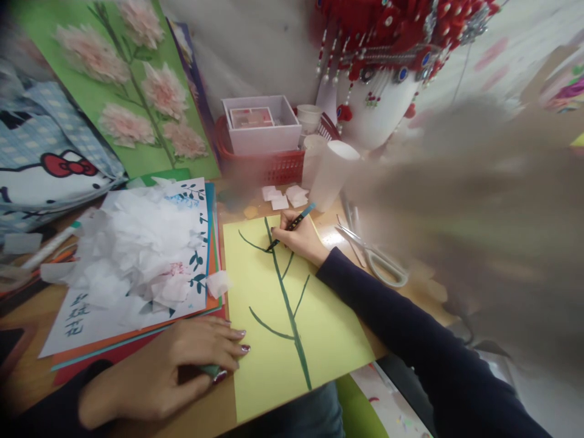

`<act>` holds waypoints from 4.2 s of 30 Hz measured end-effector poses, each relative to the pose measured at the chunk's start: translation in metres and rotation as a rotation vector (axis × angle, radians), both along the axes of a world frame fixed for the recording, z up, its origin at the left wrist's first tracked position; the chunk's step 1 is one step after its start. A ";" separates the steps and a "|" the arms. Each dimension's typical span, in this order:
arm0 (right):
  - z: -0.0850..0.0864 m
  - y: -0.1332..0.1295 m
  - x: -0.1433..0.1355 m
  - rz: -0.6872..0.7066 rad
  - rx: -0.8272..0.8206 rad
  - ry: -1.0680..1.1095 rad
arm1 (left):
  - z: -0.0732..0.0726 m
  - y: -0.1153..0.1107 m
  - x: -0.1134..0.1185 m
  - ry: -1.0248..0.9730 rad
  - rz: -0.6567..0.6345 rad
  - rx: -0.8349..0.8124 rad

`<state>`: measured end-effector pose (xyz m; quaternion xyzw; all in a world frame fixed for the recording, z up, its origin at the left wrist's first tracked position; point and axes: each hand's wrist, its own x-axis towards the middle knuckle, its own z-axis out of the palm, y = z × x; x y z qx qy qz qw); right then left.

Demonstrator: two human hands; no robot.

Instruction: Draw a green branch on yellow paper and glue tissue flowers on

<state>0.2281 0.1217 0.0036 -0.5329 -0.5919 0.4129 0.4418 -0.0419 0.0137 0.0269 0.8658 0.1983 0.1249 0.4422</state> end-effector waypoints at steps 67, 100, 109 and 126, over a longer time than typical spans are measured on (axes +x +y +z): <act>0.052 -0.153 -0.045 -0.279 0.286 0.388 | -0.008 -0.012 -0.004 -0.080 0.335 0.126; 0.050 -0.148 -0.113 -0.265 0.092 0.372 | -0.022 -0.017 -0.006 -0.108 0.332 0.705; 0.045 -0.152 -0.111 -0.210 0.084 0.348 | -0.025 -0.017 -0.009 -0.135 0.309 0.688; 0.042 -0.120 0.080 -0.086 0.253 -0.813 | -0.025 -0.005 -0.008 0.138 0.132 0.601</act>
